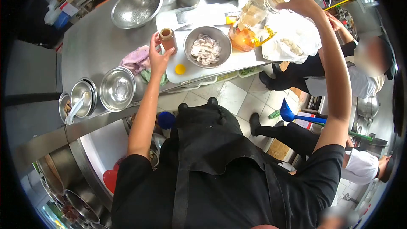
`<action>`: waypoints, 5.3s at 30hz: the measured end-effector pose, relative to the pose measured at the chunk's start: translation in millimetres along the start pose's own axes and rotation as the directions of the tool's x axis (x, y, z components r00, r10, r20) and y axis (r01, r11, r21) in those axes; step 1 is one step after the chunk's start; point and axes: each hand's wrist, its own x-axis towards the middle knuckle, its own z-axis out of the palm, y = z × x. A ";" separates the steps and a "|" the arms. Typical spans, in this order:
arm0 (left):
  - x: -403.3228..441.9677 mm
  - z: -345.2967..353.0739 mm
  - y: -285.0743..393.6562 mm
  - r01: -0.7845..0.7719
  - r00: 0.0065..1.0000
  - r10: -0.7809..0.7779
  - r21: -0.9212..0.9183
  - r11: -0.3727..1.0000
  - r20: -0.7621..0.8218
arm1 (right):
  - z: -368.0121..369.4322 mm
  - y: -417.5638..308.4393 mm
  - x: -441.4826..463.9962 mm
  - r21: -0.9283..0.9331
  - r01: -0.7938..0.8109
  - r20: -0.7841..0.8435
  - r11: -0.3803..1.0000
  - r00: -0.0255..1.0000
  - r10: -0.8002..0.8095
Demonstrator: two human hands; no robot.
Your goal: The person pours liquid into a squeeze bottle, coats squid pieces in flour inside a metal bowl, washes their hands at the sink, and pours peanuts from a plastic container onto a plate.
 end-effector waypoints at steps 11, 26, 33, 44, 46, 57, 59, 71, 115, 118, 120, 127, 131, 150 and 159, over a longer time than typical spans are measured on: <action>14.3 6.7 -31.9 -0.071 0.997 0.071 0.034 0.997 0.004 | -12.8 -11.6 12.3 0.156 -0.264 -0.029 0.952 0.962 0.272; -20.1 -10.1 116.4 -0.191 0.979 0.186 0.061 0.980 0.077 | 43.0 -206.5 65.8 0.350 0.444 0.011 0.825 0.878 -0.478; -28.1 -23.3 142.9 -0.174 0.985 0.173 0.095 0.980 0.024 | 22.4 -233.2 68.0 0.340 0.504 0.046 0.794 0.834 -0.549; -43.6 -21.6 135.7 -0.131 0.987 0.144 0.167 0.977 -0.067 | 34.2 -235.7 75.7 0.376 0.620 0.039 0.688 0.731 -0.681; -45.0 -23.4 136.7 -0.110 0.992 0.120 0.173 0.979 -0.048 | 33.6 -233.5 76.7 0.358 0.668 0.041 0.652 0.686 -0.726; -43.4 -16.4 141.1 -0.126 0.992 0.125 0.148 0.981 0.013 | 28.2 -227.5 66.3 0.364 0.600 0.097 0.712 0.736 -0.670; -42.0 -14.8 140.6 -0.115 0.993 0.114 0.161 0.980 0.020 | 24.7 -231.6 63.5 0.267 0.565 0.156 0.781 0.774 -0.614; -39.1 -15.2 128.5 -0.106 0.990 0.089 0.155 0.982 0.108 | 41.9 -235.6 58.7 0.162 0.427 0.199 0.890 0.869 -0.453; -34.0 -29.9 131.0 -0.113 0.976 0.106 0.028 0.993 0.189 | 22.1 -252.5 58.2 0.323 0.338 0.250 0.884 0.870 -0.425; -35.6 -27.5 132.2 -0.123 0.973 0.111 0.046 0.991 0.201 | 22.4 -263.3 60.6 0.141 0.145 0.415 0.979 0.890 -0.192; -36.0 -26.2 133.7 -0.139 0.970 0.125 0.053 0.989 0.209 | 27.5 -259.0 58.4 -0.017 0.046 0.476 0.999 0.879 -0.032; -34.8 -25.0 126.1 -0.129 0.976 0.119 0.044 0.991 0.181 | 33.9 -240.8 51.2 0.341 0.395 0.154 0.853 0.872 -0.465; -35.2 -23.6 121.8 -0.100 0.974 0.088 0.048 0.994 0.207 | 37.9 -240.5 50.3 0.274 0.372 0.228 0.887 0.871 -0.435; -39.2 -15.5 127.0 0.021 0.949 0.069 -0.281 0.959 0.307 | 14.5 -251.8 42.2 0.263 0.446 0.274 0.855 0.816 -0.510; -37.2 -18.4 151.9 -0.064 0.953 0.107 -0.157 0.985 0.285 | -9.2 -236.2 46.1 0.343 0.491 0.235 0.800 0.780 -0.580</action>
